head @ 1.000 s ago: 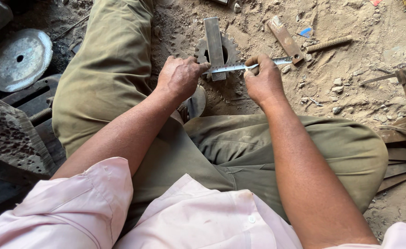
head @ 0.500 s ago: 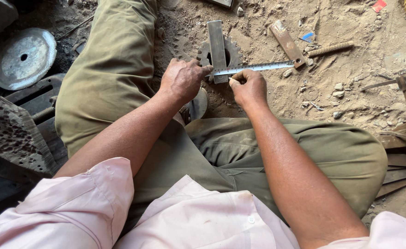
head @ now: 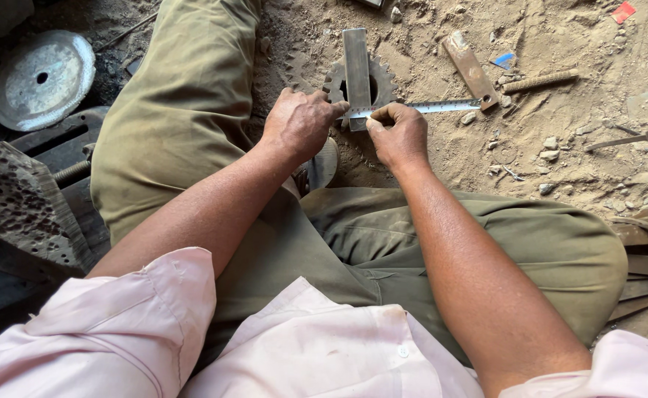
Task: The person sits on the ground and uses a tape measure to measure the dimensions of a metal gear and a rectangular metal block. They repeatedly measure the gear's diameter and the block's length, adjusting the tape measure for each reading.
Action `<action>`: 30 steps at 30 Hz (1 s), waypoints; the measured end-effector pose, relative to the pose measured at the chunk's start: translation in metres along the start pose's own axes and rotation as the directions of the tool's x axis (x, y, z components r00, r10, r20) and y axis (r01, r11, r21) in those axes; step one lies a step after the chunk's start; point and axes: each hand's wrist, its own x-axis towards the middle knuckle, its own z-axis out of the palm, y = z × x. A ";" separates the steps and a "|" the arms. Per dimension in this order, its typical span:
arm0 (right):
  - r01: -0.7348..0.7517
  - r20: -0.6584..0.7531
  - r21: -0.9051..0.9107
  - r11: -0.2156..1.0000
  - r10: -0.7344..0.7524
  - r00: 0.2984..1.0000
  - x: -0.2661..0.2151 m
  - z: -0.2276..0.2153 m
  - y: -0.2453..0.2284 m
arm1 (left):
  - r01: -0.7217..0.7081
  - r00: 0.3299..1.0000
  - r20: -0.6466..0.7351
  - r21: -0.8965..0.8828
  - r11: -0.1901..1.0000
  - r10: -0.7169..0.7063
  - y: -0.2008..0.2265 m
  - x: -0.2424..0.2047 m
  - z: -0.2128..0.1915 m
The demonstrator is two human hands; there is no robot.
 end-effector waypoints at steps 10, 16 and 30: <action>-0.058 -0.019 -0.113 0.992 0.056 0.998 -0.001 -0.002 -0.007 | 0.007 0.999 0.049 0.016 1.000 -0.008 0.001 0.002 0.000; -0.090 -0.075 -0.136 0.987 0.081 0.994 0.002 -0.001 -0.003 | 0.004 0.999 0.054 0.026 1.000 -0.005 0.001 0.002 -0.002; -0.138 -0.216 -0.086 0.987 0.117 0.969 0.012 -0.017 0.004 | 0.004 0.998 0.056 0.029 1.000 -0.005 0.001 0.002 -0.001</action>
